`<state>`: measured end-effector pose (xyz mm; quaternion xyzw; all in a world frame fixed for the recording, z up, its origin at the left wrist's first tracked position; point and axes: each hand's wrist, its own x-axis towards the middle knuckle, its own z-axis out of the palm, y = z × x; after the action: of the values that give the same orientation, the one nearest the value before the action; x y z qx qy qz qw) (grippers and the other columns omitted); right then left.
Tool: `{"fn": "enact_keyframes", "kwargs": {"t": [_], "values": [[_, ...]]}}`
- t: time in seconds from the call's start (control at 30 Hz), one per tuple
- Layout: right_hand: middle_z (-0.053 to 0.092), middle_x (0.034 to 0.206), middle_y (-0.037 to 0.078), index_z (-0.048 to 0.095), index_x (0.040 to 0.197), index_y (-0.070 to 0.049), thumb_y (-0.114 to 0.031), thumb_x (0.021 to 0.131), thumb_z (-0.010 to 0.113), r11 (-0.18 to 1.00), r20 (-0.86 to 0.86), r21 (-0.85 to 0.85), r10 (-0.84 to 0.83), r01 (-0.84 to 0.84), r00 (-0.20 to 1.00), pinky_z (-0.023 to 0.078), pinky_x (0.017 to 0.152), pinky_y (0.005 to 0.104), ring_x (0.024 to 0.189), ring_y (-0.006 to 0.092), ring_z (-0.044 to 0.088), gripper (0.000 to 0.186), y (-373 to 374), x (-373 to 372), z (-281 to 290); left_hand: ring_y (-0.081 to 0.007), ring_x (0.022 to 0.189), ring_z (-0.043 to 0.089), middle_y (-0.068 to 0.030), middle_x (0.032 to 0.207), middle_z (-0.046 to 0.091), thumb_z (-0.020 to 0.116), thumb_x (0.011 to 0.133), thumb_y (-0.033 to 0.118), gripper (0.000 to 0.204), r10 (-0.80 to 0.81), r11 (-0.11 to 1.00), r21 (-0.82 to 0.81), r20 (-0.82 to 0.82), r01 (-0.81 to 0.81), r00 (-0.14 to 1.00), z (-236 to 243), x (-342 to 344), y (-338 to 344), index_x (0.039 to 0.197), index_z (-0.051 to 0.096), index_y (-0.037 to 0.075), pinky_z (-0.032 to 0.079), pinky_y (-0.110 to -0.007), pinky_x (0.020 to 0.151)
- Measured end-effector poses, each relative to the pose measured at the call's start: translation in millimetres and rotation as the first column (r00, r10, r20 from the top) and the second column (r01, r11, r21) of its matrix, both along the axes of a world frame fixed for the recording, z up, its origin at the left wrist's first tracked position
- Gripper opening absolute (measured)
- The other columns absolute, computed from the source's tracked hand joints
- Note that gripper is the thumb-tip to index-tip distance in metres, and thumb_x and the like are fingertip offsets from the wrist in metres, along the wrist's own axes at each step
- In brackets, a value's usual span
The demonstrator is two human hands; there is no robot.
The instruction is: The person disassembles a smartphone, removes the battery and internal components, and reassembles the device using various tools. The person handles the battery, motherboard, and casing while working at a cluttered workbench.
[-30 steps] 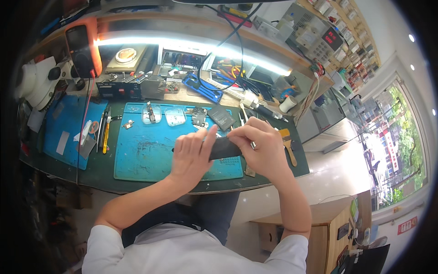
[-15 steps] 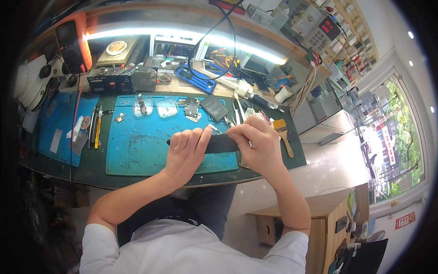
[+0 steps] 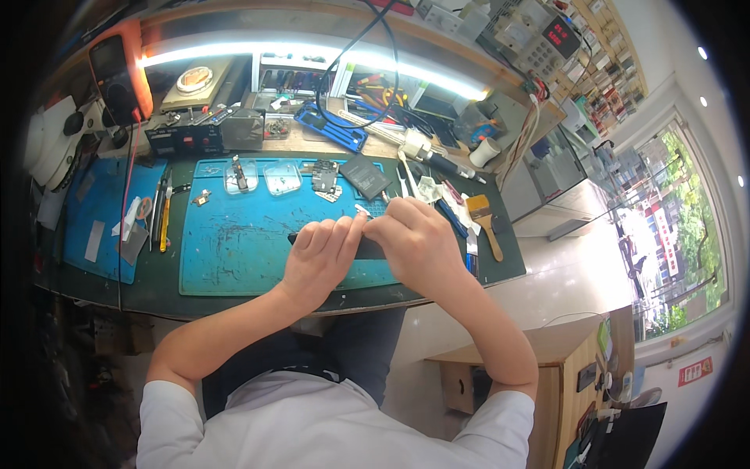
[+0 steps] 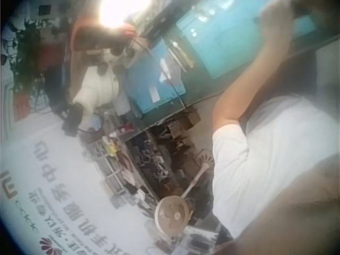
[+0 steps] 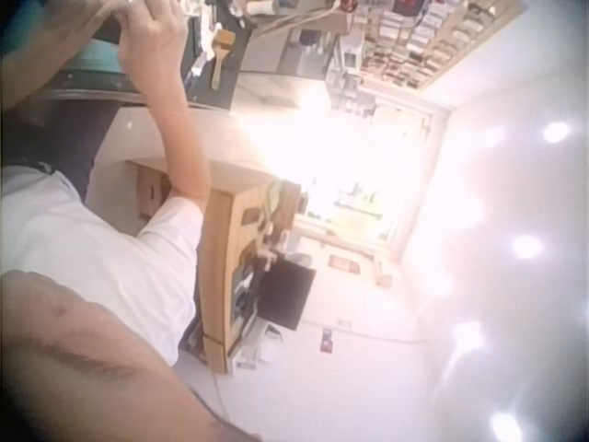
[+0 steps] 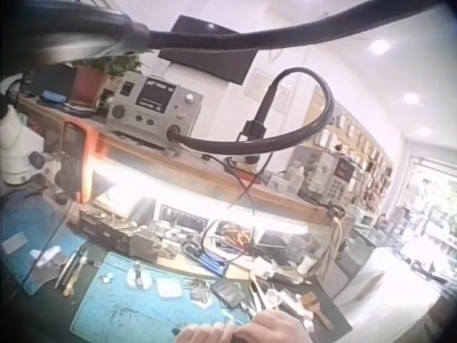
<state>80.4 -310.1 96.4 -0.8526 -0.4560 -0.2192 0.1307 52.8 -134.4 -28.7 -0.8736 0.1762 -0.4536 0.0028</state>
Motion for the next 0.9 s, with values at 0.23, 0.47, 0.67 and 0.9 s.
{"fn": "enact_keyframes", "kwargs": {"t": [0.23,0.47,0.67,0.9], "values": [[0.06,0.08,0.007,0.075,0.092,-0.007,-0.005,0.086,0.078,0.987,-0.208,0.138,-0.057,0.087,0.976,0.05,0.062,0.0377,0.07,0.0273,0.063,0.007,-0.6,-10.1,-5.1,-0.0293,0.123,0.056,-0.0132,0.134,0.052,0.082,0.072,0.007,0.092,-0.001,0.924,-0.381,-0.108,-0.04,0.994,9.3,-4.3,30.9,0.156,0.045,0.01,0.05,-0.037,0.101],[0.066,0.083,0.007,0.078,0.104,-0.003,-0.002,0.089,0.081,0.927,-0.275,0.346,-0.047,0.145,0.96,0.051,0.06,0.0283,0.068,0.0158,0.065,0.015,29.7,-21.9,-55.4,-0.0331,0.111,0.056,-0.015,0.138,0.047,0.067,0.076,-0.015,0.099,-0.072,0.944,-0.33,-0.228,-0.008,0.971,33.0,-9.7,84.9,0.164,0.035,0.015,0.049,-0.041,0.095],[0.068,0.087,0.009,0.076,0.104,-0.003,-0.005,0.088,0.081,0.933,-0.276,0.322,-0.067,0.158,0.959,0.054,0.062,0.0356,0.07,0.0259,0.068,0.016,38.2,-22.9,-74.5,-0.0411,0.126,0.047,-0.0201,0.144,0.042,0.059,0.074,-0.013,0.095,-0.498,0.813,-0.519,-0.388,0.263,0.775,68.0,-11.8,117.7,0.162,0.029,0.008,0.036,-0.051,0.113],[0.068,0.084,0.01,0.075,0.097,-0.002,-0.005,0.089,0.08,0.887,-0.398,0.42,-0.008,0.19,0.917,0.052,0.061,0.0361,0.068,0.0281,0.068,0.01,43.2,-28.0,-76.1,-0.0383,0.121,0.045,-0.0179,0.137,0.048,0.07,0.079,0.004,0.074,-0.528,0.756,-0.594,-0.306,0.274,0.792,70.4,-8.7,105.0,0.149,0.046,0.005,0.037,-0.046,0.109]]}}
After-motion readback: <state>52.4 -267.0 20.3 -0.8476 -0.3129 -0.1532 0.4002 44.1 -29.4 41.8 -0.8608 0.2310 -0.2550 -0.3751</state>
